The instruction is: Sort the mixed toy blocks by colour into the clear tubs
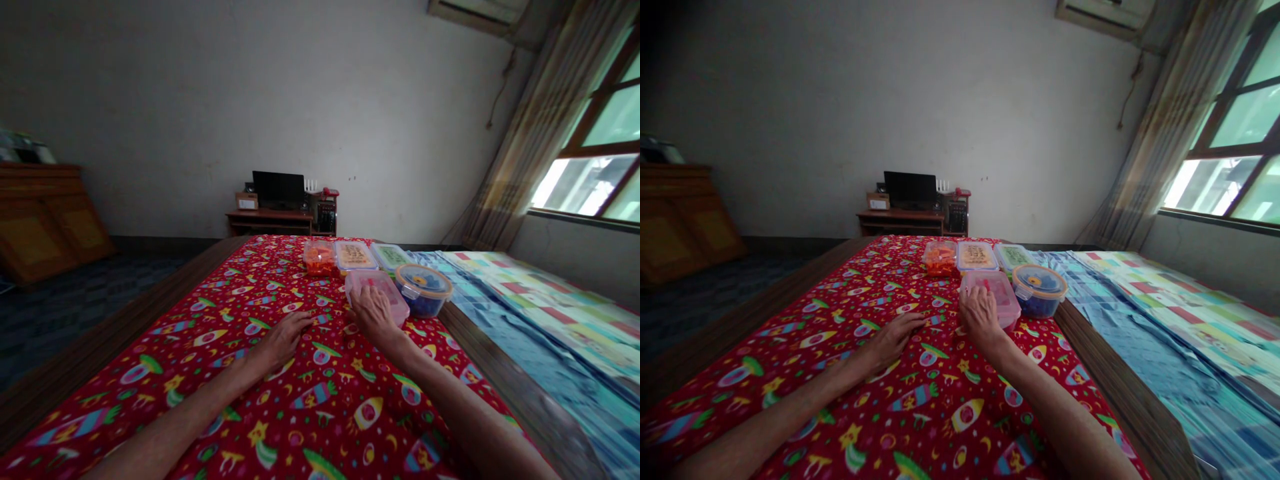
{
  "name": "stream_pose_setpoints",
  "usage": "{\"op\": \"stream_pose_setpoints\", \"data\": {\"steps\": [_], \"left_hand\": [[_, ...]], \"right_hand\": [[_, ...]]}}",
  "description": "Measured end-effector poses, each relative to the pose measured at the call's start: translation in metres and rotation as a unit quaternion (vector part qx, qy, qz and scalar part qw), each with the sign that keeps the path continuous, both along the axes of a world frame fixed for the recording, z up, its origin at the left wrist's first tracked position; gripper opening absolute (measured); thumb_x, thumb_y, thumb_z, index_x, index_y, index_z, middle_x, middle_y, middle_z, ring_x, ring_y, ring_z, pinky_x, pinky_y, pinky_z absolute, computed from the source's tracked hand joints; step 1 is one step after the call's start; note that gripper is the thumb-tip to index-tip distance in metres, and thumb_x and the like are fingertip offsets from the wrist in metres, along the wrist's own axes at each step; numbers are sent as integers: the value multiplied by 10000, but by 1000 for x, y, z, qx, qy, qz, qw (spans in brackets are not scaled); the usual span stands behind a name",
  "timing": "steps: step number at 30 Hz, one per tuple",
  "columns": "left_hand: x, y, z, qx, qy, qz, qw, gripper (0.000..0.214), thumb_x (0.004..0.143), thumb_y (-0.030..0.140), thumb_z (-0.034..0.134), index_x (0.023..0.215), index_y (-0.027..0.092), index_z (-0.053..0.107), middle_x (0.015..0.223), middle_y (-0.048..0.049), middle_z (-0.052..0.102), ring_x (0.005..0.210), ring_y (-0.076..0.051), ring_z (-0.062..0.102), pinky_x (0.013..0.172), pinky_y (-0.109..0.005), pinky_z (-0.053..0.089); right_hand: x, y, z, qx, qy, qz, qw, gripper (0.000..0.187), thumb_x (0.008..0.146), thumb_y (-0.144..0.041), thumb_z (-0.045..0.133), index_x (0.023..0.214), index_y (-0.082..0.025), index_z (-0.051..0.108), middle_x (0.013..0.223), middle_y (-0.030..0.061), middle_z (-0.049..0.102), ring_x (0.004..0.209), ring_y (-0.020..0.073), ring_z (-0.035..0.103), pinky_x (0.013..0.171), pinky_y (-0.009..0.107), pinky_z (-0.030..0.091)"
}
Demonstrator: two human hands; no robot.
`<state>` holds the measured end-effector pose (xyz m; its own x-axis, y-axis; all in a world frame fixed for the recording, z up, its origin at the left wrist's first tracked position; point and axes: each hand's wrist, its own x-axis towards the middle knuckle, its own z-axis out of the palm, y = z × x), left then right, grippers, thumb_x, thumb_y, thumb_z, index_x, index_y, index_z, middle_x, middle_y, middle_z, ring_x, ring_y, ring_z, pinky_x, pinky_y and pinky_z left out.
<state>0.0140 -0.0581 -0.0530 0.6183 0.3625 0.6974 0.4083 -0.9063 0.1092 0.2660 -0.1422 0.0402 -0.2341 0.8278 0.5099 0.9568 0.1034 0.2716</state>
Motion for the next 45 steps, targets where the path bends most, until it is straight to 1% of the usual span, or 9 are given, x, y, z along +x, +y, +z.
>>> {"op": "stream_pose_setpoints", "data": {"steps": [4,11,17,23,26,30,33,36,45], "left_hand": [[-1,0,0,-8,0,-4,1000,394,915,71,376,1233,211,563,1223,-101,615,1159,-190,570,961,-400,514],[0,-4,5,-11,10,4,1000,372,916,83,386,1214,199,577,1222,-107,620,1161,-195,572,970,-401,510],[0,-4,10,-13,19,-1,1000,375,909,89,384,1196,200,598,1200,-107,636,1135,-196,595,944,-383,530],[-1,-1,6,-34,22,8,999,398,898,77,385,1195,209,615,1213,-102,634,1148,-201,587,965,-399,520],[0,-2,6,-34,18,11,999,409,891,66,379,1198,203,612,1219,-105,630,1151,-202,583,970,-402,517],[2,-4,8,-25,21,10,999,418,883,47,358,1194,172,607,1202,-123,633,1143,-203,584,963,-394,519],[3,-4,8,-24,20,15,999,435,872,29,347,1193,164,607,1199,-127,632,1145,-205,582,960,-391,519],[2,-3,7,-21,15,12,1000,428,882,41,350,1197,177,605,1198,-122,632,1144,-206,584,957,-396,521],[0,-3,5,-29,14,10,999,407,896,61,380,1212,198,596,1220,-113,618,1169,-202,571,972,-411,513]], "right_hand": [[0,0,-5,15,-12,-10,1000,500,851,-232,555,1334,-114,502,1259,224,541,1157,334,487,937,457,386],[-7,-6,31,-65,-17,-12,998,280,867,-141,482,1112,-141,618,1083,172,610,980,261,540,851,365,392],[3,-5,50,-8,-20,-20,1000,192,897,-130,441,966,-143,620,978,136,600,917,239,517,794,335,386],[25,1,62,49,42,-90,994,264,965,-168,332,982,-166,596,996,118,573,913,213,509,677,281,378],[32,0,71,62,88,-126,986,283,979,-215,319,1087,-171,577,1025,116,574,871,204,533,631,274,365],[33,-8,81,15,140,-143,980,304,964,-299,388,1150,-142,570,1001,129,606,780,195,566,625,286,374],[30,-10,82,-31,126,-117,985,263,949,-222,384,1001,-141,629,941,112,626,740,178,562,608,276,362],[29,-6,78,-6,85,-107,991,297,921,-108,348,922,-135,643,936,119,626,762,177,550,603,270,346],[26,-3,63,44,1,-44,998,314,938,-110,340,1099,-154,606,984,108,605,921,206,503,590,277,304]]}}
